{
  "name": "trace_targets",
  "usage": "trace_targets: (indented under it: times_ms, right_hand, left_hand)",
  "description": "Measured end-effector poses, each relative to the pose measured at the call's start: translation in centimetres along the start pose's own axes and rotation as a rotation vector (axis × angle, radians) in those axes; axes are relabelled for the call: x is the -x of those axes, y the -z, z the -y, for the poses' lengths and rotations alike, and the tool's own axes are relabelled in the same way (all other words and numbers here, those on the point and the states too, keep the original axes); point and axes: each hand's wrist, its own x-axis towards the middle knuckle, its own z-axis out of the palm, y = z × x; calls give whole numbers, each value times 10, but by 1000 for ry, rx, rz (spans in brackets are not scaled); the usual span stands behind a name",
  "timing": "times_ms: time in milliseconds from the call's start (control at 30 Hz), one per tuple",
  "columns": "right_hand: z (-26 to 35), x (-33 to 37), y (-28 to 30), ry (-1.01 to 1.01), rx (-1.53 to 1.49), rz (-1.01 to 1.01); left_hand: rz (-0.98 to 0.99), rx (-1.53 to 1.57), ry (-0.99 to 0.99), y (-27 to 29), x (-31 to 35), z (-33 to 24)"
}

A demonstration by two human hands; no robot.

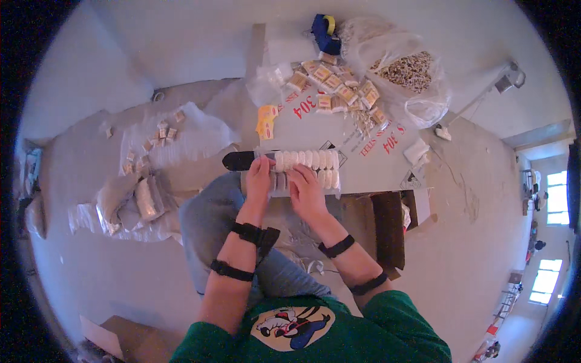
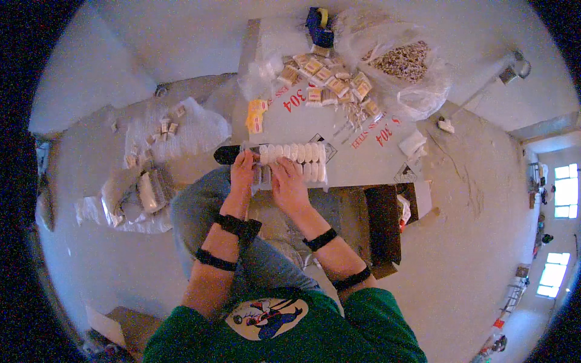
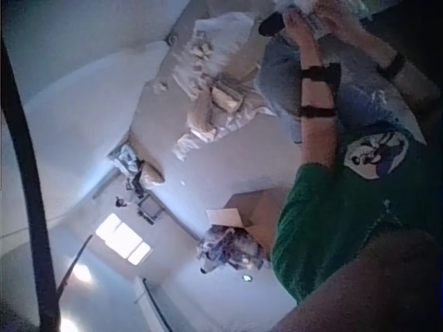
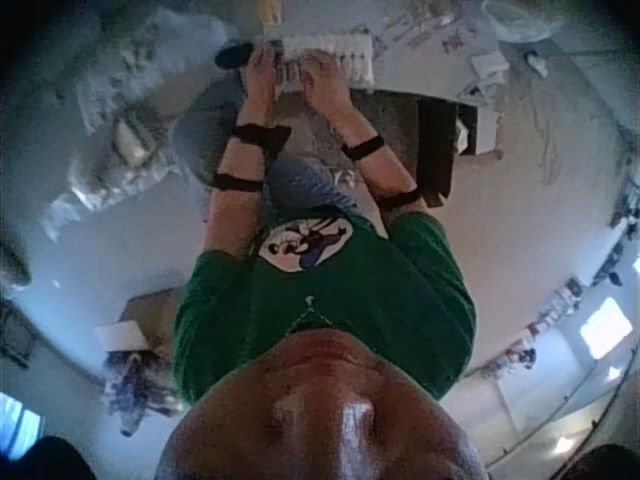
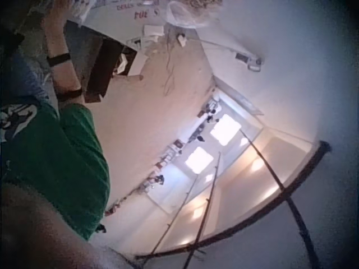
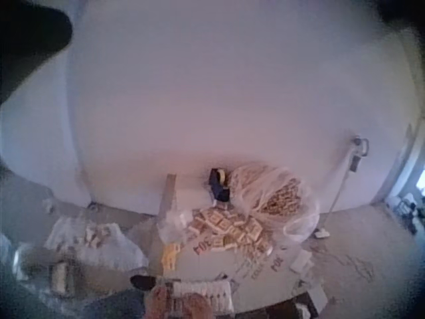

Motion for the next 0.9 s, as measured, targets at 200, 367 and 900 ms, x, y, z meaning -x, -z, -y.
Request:
trace_targets:
  times_ms: [200, 367, 900]
  right_hand:
    - [23, -6, 32, -82, -125, -60]
    - [7, 0, 58, -253, -425, -181]
    - [10, 12, 133, -229, -319, 102]
  left_hand:
    - [131, -322, -121, -23, 27, -56]
    - [194, -716, -660, -51, 62, -106]
    - [340, -1434, -690, -97, 144, -69]
